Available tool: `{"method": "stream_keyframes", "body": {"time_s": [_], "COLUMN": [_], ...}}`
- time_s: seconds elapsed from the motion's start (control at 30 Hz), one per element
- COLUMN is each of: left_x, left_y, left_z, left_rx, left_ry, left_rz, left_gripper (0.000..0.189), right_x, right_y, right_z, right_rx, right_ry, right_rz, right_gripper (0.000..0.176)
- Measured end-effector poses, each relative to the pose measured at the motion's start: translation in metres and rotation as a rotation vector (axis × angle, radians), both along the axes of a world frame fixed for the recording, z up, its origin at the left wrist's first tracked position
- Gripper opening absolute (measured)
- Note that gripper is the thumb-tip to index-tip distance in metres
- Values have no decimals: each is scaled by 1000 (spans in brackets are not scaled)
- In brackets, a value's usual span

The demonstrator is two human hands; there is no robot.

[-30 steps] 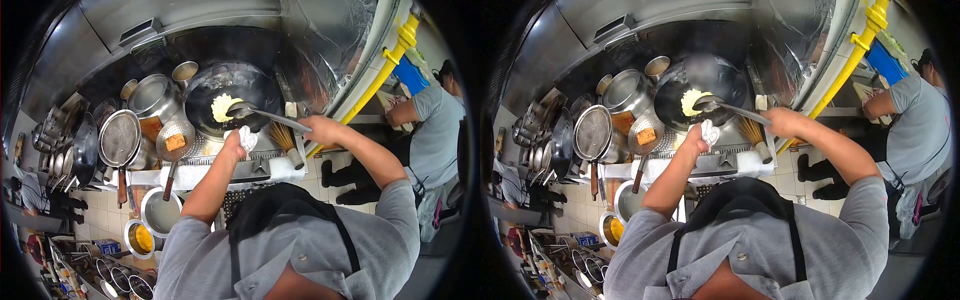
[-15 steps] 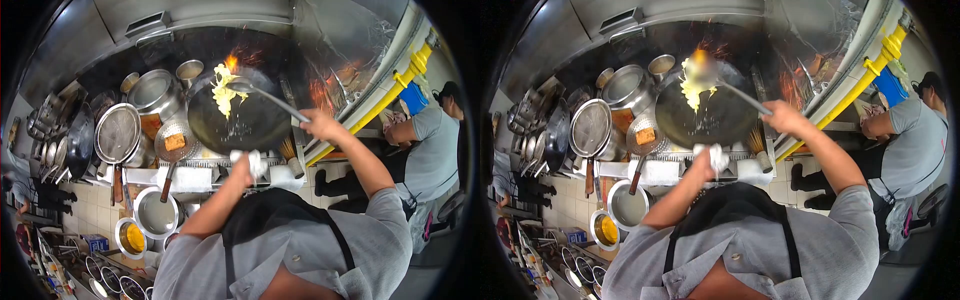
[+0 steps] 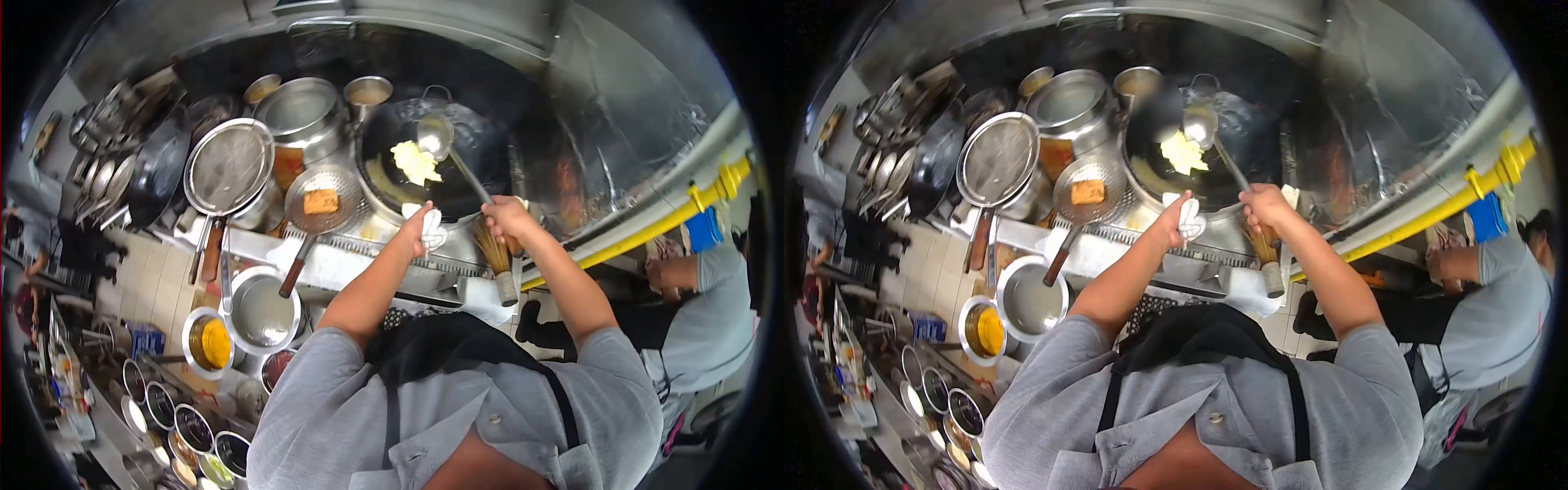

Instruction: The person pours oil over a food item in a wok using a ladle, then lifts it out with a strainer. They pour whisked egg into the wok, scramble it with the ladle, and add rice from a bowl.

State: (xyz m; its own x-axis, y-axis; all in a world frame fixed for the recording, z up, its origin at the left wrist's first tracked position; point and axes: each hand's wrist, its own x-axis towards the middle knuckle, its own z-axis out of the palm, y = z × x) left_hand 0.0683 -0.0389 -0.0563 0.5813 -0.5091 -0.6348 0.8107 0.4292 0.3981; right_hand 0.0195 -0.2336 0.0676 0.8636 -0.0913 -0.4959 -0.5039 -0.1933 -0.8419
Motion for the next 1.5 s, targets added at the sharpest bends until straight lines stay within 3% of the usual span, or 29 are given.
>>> {"method": "stream_keyframes", "body": {"time_s": [0.07,0.13,0.2,0.23,0.27,0.33,0.4,0.47,0.6,0.67,0.73,0.8,0.87,1.0,1.07,1.17,1.2,1.27,1.33,1.4,1.5], "left_x": [-10,-25,-46,-60,-73,-93,-98,-102,-106,-107,-111,-121,-120,-121,-120,-109,-105,-91,-73,-59,-27], "left_y": [11,12,26,37,50,75,93,97,101,114,110,101,90,73,72,78,77,68,51,38,23], "left_z": [-15,-22,-25,-20,-11,5,-3,-6,0,-17,-12,27,10,0,-9,-14,-23,-28,-17,20,37], "left_rx": [-144,-236,-318,-294,-269,-231,-239,-274,-189,-278,-375,-372,-380,-229,-129,-183,-189,-200,-194,-97,30], "left_ry": [25,15,22,39,56,18,4,61,-41,-9,39,82,51,107,89,119,133,118,158,169,89], "left_rz": [-24,-108,-129,-100,-74,-16,-41,-72,-76,-27,20,32,-46,-47,30,39,53,40,119,87,-74], "left_gripper": [26,26,22,21,21,20,23,24,35,37,39,45,50,34,38,26,24,27,34,40,46], "right_x": [7,21,24,17,4,-22,-6,12,18,-5,-14,10,31,14,-18,-40,-35,-14,-1,-5,-46], "right_y": [-1,-8,3,16,32,37,-7,-6,32,32,1,-10,5,17,-15,-36,-37,-34,-13,2,-14], "right_z": [12,-15,-39,-53,-52,-26,-32,-32,-63,-36,-29,-52,-71,-65,-45,-5,-10,-27,-45,-52,-29], "right_rx": [457,701,596,367,226,271,408,277,146,149,333,90,-175,-332,-383,-563,-560,-811,-914,-874,-703], "right_ry": [232,375,375,110,61,124,267,141,-92,-48,177,8,-214,-260,-352,-262,-257,-365,-236,-207,-435], "right_rz": [-167,-191,-219,-161,-192,-191,-93,-13,-177,-180,-52,82,117,161,459,501,496,414,267,298,313], "right_gripper": [11,12,12,12,13,12,12,12,11,11,11,10,13,20,34,47,47,47,43,44,47]}}
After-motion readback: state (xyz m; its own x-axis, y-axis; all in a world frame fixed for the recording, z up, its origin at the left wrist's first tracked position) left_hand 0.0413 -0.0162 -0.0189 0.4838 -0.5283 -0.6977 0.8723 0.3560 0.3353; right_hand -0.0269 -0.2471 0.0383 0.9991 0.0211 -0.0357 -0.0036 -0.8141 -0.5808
